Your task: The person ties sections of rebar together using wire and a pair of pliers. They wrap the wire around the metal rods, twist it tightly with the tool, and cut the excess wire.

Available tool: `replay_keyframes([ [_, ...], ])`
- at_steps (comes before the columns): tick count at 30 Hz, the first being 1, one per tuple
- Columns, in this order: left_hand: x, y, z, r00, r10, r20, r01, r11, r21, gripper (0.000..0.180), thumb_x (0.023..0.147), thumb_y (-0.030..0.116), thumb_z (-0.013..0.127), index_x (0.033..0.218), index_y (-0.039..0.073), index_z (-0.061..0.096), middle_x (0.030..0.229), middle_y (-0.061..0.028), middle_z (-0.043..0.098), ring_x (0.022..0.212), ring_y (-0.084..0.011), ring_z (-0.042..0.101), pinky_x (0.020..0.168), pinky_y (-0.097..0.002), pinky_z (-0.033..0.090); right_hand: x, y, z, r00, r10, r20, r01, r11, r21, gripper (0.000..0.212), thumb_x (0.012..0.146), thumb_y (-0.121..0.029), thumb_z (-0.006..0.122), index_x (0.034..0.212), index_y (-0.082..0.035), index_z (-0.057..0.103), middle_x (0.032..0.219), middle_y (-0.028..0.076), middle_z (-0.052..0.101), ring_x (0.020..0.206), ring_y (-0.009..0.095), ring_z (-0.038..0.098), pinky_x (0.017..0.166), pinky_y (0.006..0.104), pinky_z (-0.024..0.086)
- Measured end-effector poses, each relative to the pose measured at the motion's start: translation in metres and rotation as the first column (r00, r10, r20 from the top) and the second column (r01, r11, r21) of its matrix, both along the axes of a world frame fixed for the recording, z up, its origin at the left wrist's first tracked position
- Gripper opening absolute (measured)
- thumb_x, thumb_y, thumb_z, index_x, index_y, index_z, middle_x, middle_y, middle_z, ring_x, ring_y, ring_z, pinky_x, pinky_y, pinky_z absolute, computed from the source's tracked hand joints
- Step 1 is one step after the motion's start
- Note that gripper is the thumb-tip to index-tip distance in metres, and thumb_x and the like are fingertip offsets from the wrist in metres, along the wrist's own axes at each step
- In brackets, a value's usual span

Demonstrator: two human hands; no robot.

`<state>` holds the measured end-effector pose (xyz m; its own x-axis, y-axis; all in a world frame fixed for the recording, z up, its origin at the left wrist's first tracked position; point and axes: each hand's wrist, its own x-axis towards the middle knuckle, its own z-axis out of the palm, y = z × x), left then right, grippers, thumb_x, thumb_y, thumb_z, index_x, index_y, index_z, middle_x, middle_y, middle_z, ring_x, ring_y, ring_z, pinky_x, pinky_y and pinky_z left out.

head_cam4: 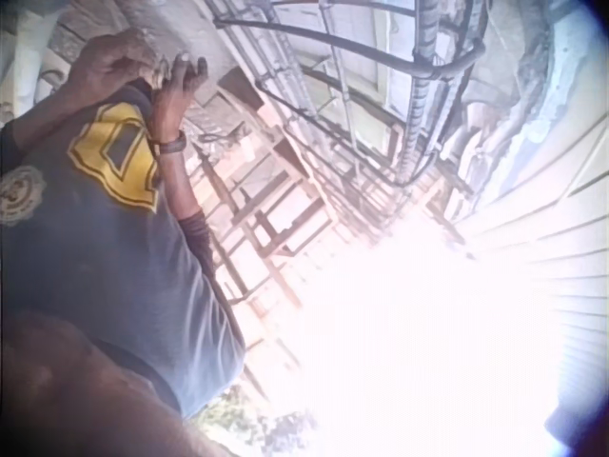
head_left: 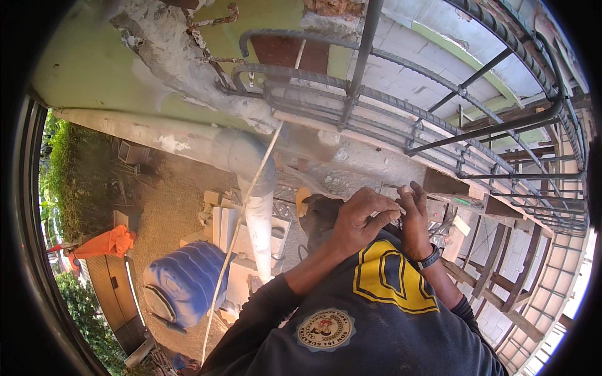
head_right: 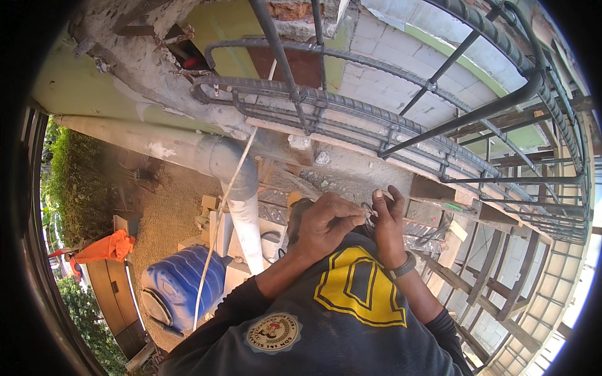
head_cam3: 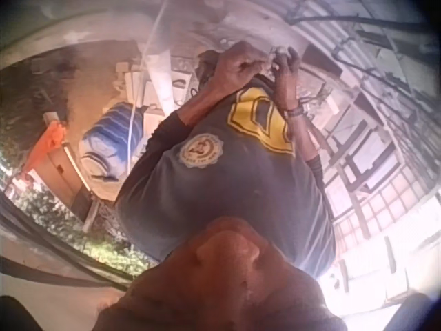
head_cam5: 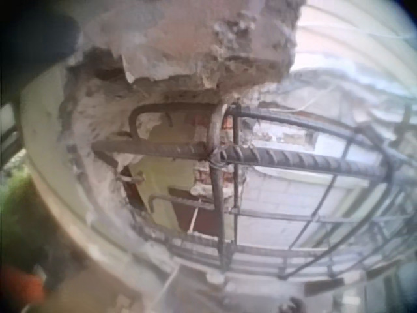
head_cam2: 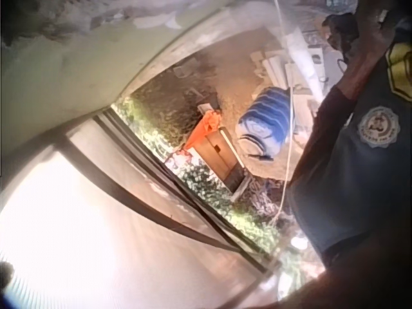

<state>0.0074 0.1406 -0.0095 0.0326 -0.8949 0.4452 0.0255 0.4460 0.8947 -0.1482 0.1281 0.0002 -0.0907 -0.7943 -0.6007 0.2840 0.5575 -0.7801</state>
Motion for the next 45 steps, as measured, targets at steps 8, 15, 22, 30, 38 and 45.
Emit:
replay_keyframes([
  [8, -0.001, 0.002, -0.003, 0.978, 0.197, -0.073, -0.181, 0.965, 0.188, 0.008, 0.087, 0.007, 0.074, 0.092, 0.003, 0.069, 0.086, -0.0059, 0.070, 0.077, -0.0138, 0.065, 0.069, -0.0270, 0.050, 0.010, 0.012, 0.035, 0.828, 0.421, -0.370, -0.549, 0.743, -0.383, 0.030, 0.105, -0.024, 0.051, 0.123, -0.001, 0.056, 0.086, 0.000, 0.060, 0.073, 0.005, 0.051, 0.065, 0.0215, 0.041],
  [15, 0.008, 0.005, -0.011, 0.781, 0.238, -0.577, 0.155, 0.822, 0.549, 0.014, 0.093, 0.015, 0.071, 0.093, 0.001, 0.068, 0.088, -0.0034, 0.071, 0.082, -0.0067, 0.063, 0.075, -0.0248, 0.050, 0.030, -0.002, 0.048, 0.870, 0.449, -0.202, -0.489, 0.838, -0.243, 0.022, 0.103, -0.022, 0.051, 0.107, -0.001, 0.058, 0.072, -0.006, 0.040, 0.063, 0.003, 0.032, 0.055, 0.0221, 0.025],
  [22, 0.028, -0.001, -0.014, 0.751, 0.241, -0.614, 0.106, 0.875, 0.473, 0.012, 0.093, 0.012, 0.071, 0.094, 0.000, 0.067, 0.087, -0.0026, 0.070, 0.081, -0.0055, 0.062, 0.075, -0.0224, 0.050, 0.032, -0.026, 0.047, 0.764, 0.643, -0.059, -0.645, 0.757, -0.107, 0.013, 0.100, -0.015, 0.058, 0.103, -0.003, 0.061, 0.078, 0.001, 0.057, 0.066, 0.007, 0.047, 0.061, 0.0217, 0.036],
  [30, 0.053, -0.015, -0.007, 0.820, 0.281, -0.498, 0.022, 0.855, 0.518, 0.014, 0.093, 0.010, 0.070, 0.102, 0.000, 0.068, 0.092, -0.0050, 0.071, 0.082, -0.0078, 0.063, 0.077, -0.0233, 0.052, 0.047, -0.027, 0.038, 0.795, 0.570, -0.208, -0.606, 0.742, -0.287, 0.014, 0.099, -0.014, 0.062, 0.109, -0.005, 0.066, 0.083, 0.007, 0.068, 0.067, 0.009, 0.059, 0.056, 0.0230, 0.041],
  [38, 0.080, -0.015, -0.015, 0.785, 0.420, -0.455, -0.109, 0.817, 0.567, 0.016, 0.094, 0.015, 0.069, 0.102, 0.000, 0.068, 0.086, -0.0058, 0.072, 0.078, -0.0082, 0.063, 0.072, -0.0230, 0.049, 0.084, -0.034, 0.061, 0.721, 0.671, -0.173, -0.688, 0.724, -0.060, 0.024, 0.098, -0.012, 0.063, 0.120, -0.004, 0.068, 0.068, -0.003, 0.058, 0.059, 0.003, 0.048, 0.051, 0.0191, 0.035],
  [45, 0.102, -0.024, -0.009, 0.766, 0.399, -0.505, -0.054, 0.822, 0.567, 0.017, 0.094, 0.014, 0.069, 0.104, 0.001, 0.069, 0.088, -0.0065, 0.072, 0.079, -0.0079, 0.062, 0.072, -0.0221, 0.049, 0.101, -0.028, 0.048, 0.816, 0.538, -0.211, -0.570, 0.809, -0.141, 0.018, 0.095, -0.012, 0.067, 0.111, -0.005, 0.072, 0.070, -0.003, 0.060, 0.060, 0.001, 0.048, 0.050, 0.0185, 0.035],
])
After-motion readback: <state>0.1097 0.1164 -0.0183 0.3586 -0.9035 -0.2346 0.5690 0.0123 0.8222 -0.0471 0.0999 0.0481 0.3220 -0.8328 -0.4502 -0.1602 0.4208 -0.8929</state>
